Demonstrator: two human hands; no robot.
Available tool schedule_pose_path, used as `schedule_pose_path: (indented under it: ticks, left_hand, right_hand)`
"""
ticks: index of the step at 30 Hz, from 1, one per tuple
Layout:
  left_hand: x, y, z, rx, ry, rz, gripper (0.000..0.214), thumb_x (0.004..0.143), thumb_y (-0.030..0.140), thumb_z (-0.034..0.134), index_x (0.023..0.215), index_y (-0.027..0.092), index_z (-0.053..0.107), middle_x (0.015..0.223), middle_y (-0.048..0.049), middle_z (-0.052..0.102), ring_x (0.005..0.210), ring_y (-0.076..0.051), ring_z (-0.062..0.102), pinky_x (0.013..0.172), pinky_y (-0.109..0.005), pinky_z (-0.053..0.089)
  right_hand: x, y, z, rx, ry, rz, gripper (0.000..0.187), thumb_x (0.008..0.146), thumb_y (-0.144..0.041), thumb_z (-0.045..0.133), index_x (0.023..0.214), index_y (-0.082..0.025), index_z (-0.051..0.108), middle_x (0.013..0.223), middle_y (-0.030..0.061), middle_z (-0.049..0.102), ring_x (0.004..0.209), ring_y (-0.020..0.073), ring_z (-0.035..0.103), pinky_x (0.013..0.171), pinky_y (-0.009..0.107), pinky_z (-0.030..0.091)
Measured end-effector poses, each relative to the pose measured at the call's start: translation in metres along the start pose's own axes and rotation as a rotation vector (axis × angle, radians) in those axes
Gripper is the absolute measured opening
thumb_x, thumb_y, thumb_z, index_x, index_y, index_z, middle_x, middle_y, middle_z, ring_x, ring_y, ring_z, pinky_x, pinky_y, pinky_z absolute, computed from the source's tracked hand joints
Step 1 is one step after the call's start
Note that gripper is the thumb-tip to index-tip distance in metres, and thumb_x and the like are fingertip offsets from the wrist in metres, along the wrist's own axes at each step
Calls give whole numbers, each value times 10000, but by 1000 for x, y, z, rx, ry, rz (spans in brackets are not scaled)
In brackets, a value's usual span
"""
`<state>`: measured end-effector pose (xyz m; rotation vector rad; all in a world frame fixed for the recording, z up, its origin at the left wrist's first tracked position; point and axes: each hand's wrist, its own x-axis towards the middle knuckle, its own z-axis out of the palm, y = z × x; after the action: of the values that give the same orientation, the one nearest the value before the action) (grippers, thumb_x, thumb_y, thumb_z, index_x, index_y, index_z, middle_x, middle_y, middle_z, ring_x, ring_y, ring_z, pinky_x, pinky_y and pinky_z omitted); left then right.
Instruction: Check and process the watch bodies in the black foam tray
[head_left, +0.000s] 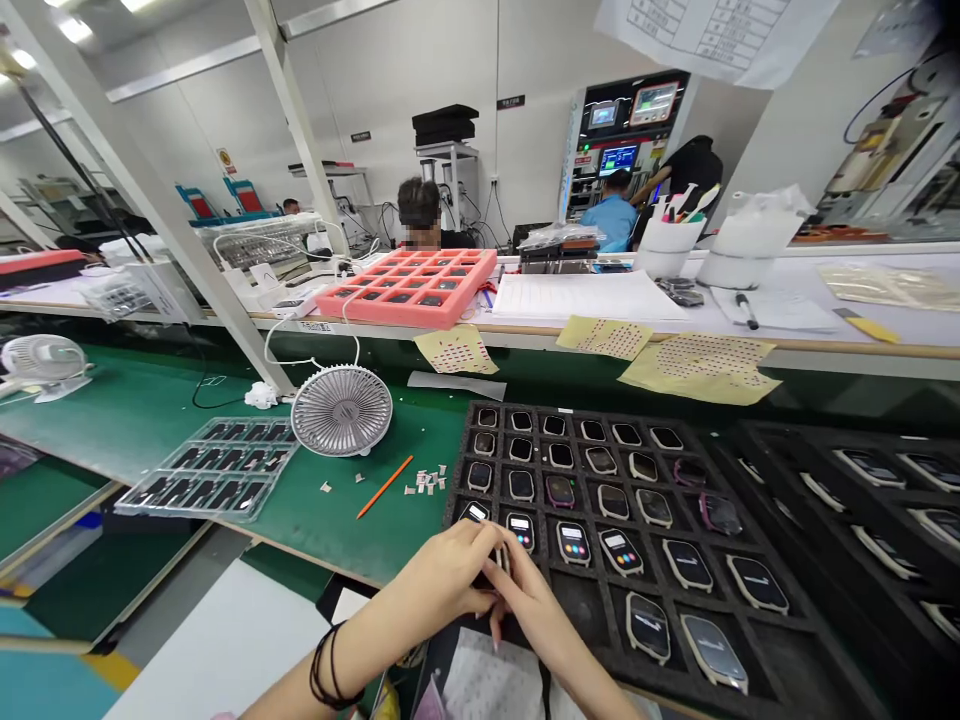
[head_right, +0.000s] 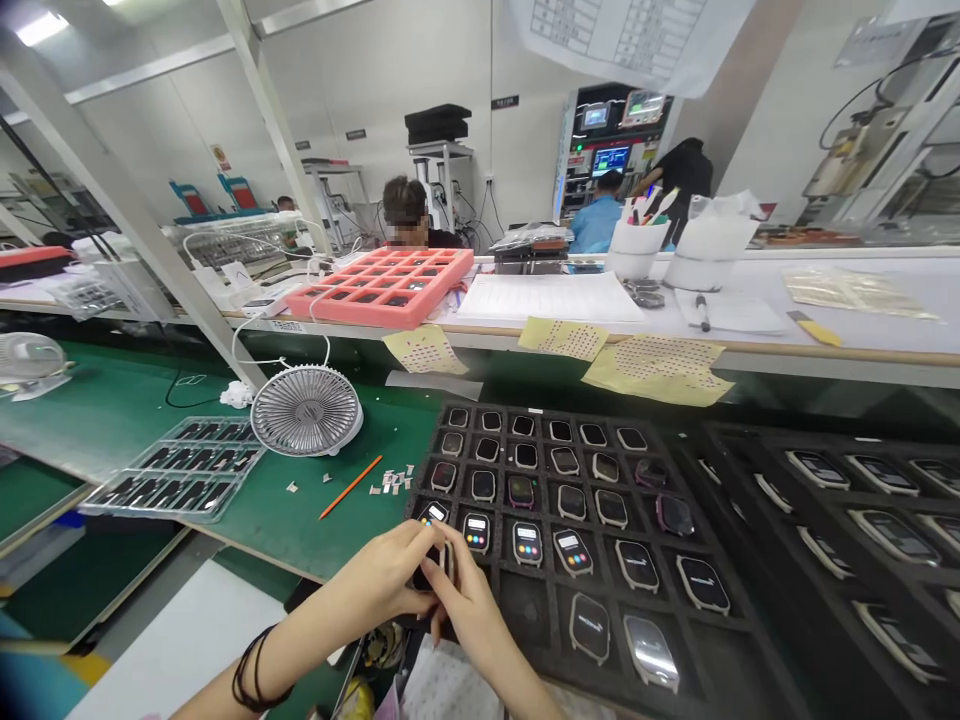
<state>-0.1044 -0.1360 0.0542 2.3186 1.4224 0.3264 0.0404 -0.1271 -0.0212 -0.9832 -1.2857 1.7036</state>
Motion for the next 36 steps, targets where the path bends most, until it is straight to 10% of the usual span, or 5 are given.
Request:
schedule_pose_path:
  ticks: [5,13,36]
  left_hand:
    - [17,-37,-17,-165,170,-83,341,788,403,660,1014,205,499,1000,-37,593,907,-196,574,763,-289,472]
    - [44,-122,11,65,231,-320,41,825,185,546,857,178,570,958,-63,565,960,-239,530,827,-359,450]
    - [42,-128,33,-11,251,-334,129,795,76,419,770,194,464,818,-78,598,811,-235,569,734,-360,459]
  right_hand:
    - [-1,-11,-6,223,68,99,598,742,-558,635,1237,-250,504,737,17,628,549,156,560,411,221,367]
    - [-10,-24,-18,473,41,77,427,816,-458,575,1184,-247,530,716,12,618,473,112,469,420,214,284]
    - [-1,-29,-14,465,112,-63,485,873,-517,503,1274,-253,433,813,30,627,497,100,479,440,223,273]
